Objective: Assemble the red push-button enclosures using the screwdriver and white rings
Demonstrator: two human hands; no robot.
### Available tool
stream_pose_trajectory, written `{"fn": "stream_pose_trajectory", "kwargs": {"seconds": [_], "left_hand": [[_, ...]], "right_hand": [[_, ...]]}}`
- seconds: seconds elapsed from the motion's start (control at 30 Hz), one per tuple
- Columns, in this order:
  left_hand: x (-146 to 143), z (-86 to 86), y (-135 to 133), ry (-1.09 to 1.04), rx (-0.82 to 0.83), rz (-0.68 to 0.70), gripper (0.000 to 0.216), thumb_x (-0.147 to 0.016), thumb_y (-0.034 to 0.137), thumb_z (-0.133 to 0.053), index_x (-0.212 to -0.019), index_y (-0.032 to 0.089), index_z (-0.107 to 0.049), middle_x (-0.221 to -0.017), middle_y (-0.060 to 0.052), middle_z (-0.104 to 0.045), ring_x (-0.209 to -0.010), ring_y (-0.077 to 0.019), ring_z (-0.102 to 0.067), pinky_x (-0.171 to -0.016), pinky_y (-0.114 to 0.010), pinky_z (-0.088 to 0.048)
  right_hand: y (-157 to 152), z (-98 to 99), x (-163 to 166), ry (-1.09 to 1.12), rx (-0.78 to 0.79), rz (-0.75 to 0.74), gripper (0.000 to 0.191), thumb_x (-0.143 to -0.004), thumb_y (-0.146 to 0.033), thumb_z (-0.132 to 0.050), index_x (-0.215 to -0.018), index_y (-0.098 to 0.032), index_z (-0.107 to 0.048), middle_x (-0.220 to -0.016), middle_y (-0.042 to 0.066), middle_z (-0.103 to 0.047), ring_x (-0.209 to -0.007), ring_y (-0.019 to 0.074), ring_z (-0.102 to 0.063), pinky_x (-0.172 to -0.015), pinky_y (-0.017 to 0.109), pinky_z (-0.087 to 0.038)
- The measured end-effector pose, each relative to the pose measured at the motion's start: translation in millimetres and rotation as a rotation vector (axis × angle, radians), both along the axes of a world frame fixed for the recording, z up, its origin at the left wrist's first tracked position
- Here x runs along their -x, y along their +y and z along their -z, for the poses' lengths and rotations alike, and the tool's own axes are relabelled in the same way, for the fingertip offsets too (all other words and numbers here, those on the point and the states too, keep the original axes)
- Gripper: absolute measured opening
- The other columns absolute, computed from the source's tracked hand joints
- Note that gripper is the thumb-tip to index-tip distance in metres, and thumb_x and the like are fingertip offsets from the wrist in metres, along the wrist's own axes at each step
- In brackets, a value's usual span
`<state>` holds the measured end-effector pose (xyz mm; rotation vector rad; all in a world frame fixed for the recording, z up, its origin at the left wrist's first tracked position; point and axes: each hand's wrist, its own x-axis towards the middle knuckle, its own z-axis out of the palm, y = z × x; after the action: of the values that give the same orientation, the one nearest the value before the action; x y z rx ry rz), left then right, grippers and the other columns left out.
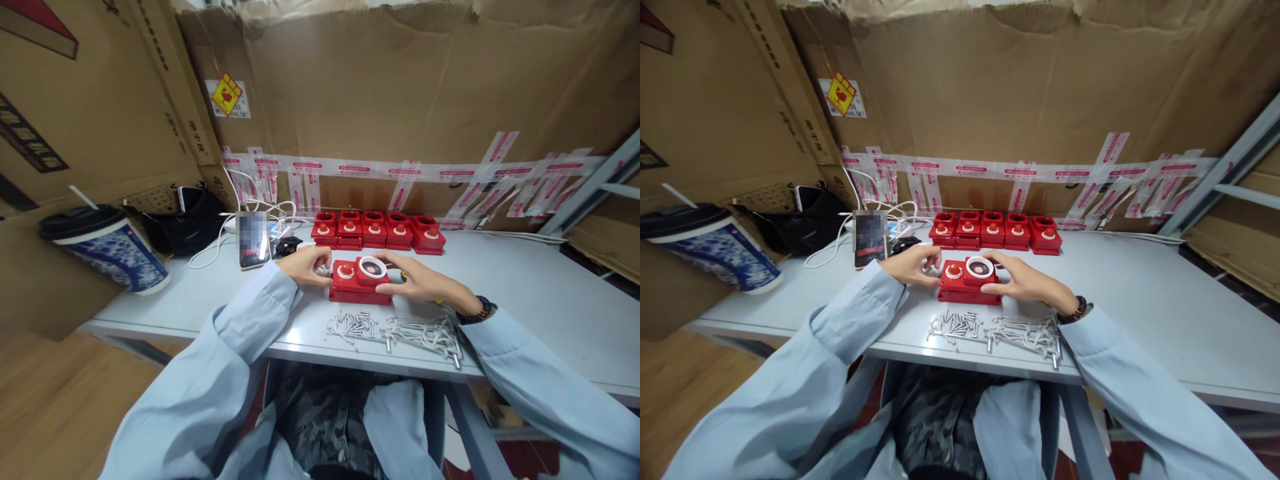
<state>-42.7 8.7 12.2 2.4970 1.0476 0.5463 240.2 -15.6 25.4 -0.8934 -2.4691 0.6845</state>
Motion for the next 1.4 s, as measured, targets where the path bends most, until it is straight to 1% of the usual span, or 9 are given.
{"fn": "stream_pose_trajectory", "kwargs": {"seconds": [0.2, 0.33, 0.4, 0.5, 0.7, 0.9, 1.03, 1.27, 1.4], "left_hand": [[-2, -3.5, -7, -0.021, -0.085, 0.001, 0.025, -0.063, 0.031, -0.069, -0.075, 0.016, -0.052, -0.064, 0.005, -0.048, -0.059, -0.0098, -0.042, -0.059, -0.023, -0.034], [2, -16.9, -18, 0.059, -0.022, 0.08, 0.017, -0.068, 0.029, -0.068, -0.074, 0.015, -0.063, -0.065, 0.002, -0.053, -0.061, -0.0104, -0.048, -0.062, -0.023, -0.039], [6, -22.1, -27, 0.066, 0.009, 0.151, 0.014, -0.075, 0.027, -0.064, -0.079, 0.015, -0.069, -0.068, -0.001, -0.057, -0.063, -0.0106, -0.051, -0.064, -0.023, -0.041], [11, -24.0, -40, 0.107, -0.006, 0.193, 0.021, -0.082, 0.025, -0.056, -0.094, 0.017, -0.071, -0.074, -0.003, -0.061, -0.065, -0.0108, -0.053, -0.064, -0.022, -0.042], [17, -12.7, -66, 0.264, -0.072, 0.108, 0.036, -0.087, 0.025, -0.05, -0.122, 0.018, -0.058, -0.086, -0.006, -0.062, -0.07, -0.0136, -0.057, -0.069, -0.026, -0.044], [10, 3.7, -81, 0.447, -0.117, -0.001, 0.048, -0.089, 0.027, -0.048, -0.137, 0.023, -0.041, -0.094, -0.007, -0.063, -0.076, -0.0186, -0.062, -0.074, -0.031, -0.045], [4, 7.8, -87, 0.559, -0.15, -0.055, 0.052, -0.091, 0.026, -0.045, -0.141, 0.022, -0.033, -0.098, -0.008, -0.064, -0.08, -0.0205, -0.063, -0.078, -0.034, -0.046], [-1, 2.3, -93, 0.684, -0.292, -0.084, 0.052, -0.09, 0.026, -0.048, -0.141, 0.024, -0.035, -0.093, -0.007, -0.064, -0.08, -0.0208, -0.064, -0.076, -0.033, -0.048], [-5, 2.1, -95, 0.69, -0.263, -0.09, 0.052, -0.09, 0.028, -0.049, -0.14, 0.02, -0.034, -0.096, -0.008, -0.066, -0.084, -0.0219, -0.064, -0.078, -0.035, -0.048]], "right_hand": [[1, 2.8, -2, -0.026, -0.023, 0.034, 0.063, -0.076, -0.049, -0.065, -0.128, -0.021, -0.045, -0.127, 0.009, -0.057, -0.112, 0.0227, -0.056, -0.097, 0.038, -0.045], [0, 2.2, -2, -0.033, -0.006, 0.024, 0.06, -0.076, -0.049, -0.064, -0.127, -0.023, -0.046, -0.129, 0.008, -0.056, -0.114, 0.0232, -0.055, -0.099, 0.039, -0.044], [0, 1.3, -1, -0.03, -0.004, 0.018, 0.06, -0.076, -0.049, -0.064, -0.127, -0.023, -0.046, -0.129, 0.008, -0.056, -0.114, 0.023, -0.056, -0.098, 0.039, -0.044], [0, 0.8, -2, -0.024, -0.016, 0.014, 0.061, -0.076, -0.049, -0.064, -0.128, -0.022, -0.046, -0.128, 0.008, -0.056, -0.113, 0.0231, -0.056, -0.096, 0.038, -0.045], [1, 2.8, -3, -0.024, -0.027, 0.017, 0.061, -0.076, -0.05, -0.064, -0.127, -0.022, -0.046, -0.129, 0.009, -0.056, -0.114, 0.0233, -0.056, -0.097, 0.039, -0.045], [0, 1.6, -2, -0.021, -0.026, 0.005, 0.059, -0.077, -0.049, -0.063, -0.127, -0.022, -0.046, -0.128, 0.008, -0.057, -0.114, 0.0232, -0.056, -0.096, 0.039, -0.045], [0, 2.5, -3, -0.049, -0.042, 0.038, 0.062, -0.077, -0.051, -0.063, -0.129, -0.023, -0.045, -0.131, 0.009, -0.055, -0.117, 0.0259, -0.054, -0.097, 0.041, -0.045], [2, 4.4, -5, -0.049, -0.036, 0.019, 0.061, -0.078, -0.05, -0.062, -0.13, -0.024, -0.044, -0.13, 0.008, -0.055, -0.115, 0.0239, -0.055, -0.098, 0.04, -0.045], [2, 4.4, -4, -0.047, -0.013, 0.023, 0.06, -0.078, -0.049, -0.063, -0.129, -0.024, -0.044, -0.131, 0.009, -0.054, -0.116, 0.0236, -0.055, -0.099, 0.041, -0.044]]}}
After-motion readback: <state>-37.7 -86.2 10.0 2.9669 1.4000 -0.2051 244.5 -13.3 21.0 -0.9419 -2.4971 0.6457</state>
